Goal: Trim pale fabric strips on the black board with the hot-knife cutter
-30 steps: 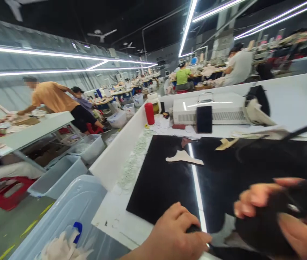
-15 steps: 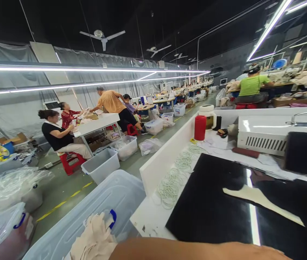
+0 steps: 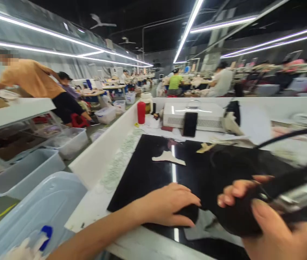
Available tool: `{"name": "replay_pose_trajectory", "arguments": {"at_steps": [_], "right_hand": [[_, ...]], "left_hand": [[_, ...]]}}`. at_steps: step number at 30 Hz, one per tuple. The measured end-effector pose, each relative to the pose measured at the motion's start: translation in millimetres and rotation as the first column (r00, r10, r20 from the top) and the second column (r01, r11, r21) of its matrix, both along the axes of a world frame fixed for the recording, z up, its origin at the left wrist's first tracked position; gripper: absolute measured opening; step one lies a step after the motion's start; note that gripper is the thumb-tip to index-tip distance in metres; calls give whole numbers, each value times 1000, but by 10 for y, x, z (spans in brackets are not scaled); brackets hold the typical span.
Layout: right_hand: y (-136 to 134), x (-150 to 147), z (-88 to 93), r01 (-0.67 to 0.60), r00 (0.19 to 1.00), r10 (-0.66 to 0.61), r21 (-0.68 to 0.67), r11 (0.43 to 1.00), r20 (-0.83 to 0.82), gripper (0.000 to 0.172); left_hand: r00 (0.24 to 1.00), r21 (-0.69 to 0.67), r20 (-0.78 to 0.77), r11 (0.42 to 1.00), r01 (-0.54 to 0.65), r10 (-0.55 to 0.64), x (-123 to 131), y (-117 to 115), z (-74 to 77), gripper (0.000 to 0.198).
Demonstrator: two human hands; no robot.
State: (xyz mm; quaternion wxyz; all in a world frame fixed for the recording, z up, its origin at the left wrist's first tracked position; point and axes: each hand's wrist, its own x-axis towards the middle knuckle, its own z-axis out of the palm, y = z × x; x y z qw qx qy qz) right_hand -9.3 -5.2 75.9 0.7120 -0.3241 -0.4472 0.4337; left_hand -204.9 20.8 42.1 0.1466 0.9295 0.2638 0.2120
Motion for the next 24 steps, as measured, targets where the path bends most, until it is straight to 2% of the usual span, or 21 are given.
{"name": "replay_pose_trajectory", "arguments": {"at_steps": [2,5,12,19,24], "right_hand": [[-49,50,102,36,999,-36,-4,999,-28,34],[-29,-17,151,27,999,-27,38,999,-24,28],[21,-43,92,33,999,-34,80,996,7,28],[44,-96,52,11,1000,-11,94,995,7,34],[36,-95,17,-8,1000,8,104,994,2,33]], "left_hand": [[1000,-46,31,999,4,-3,-36,12,0,55],[1000,-96,19,995,25,-23,-32,18,11,59],[998,-200,-44,979,41,-51,46,-4,21,63],[996,-356,-6,931,81,-89,41,15,14,62],[997,-370,-19,927,63,-76,47,12,11,66]]}}
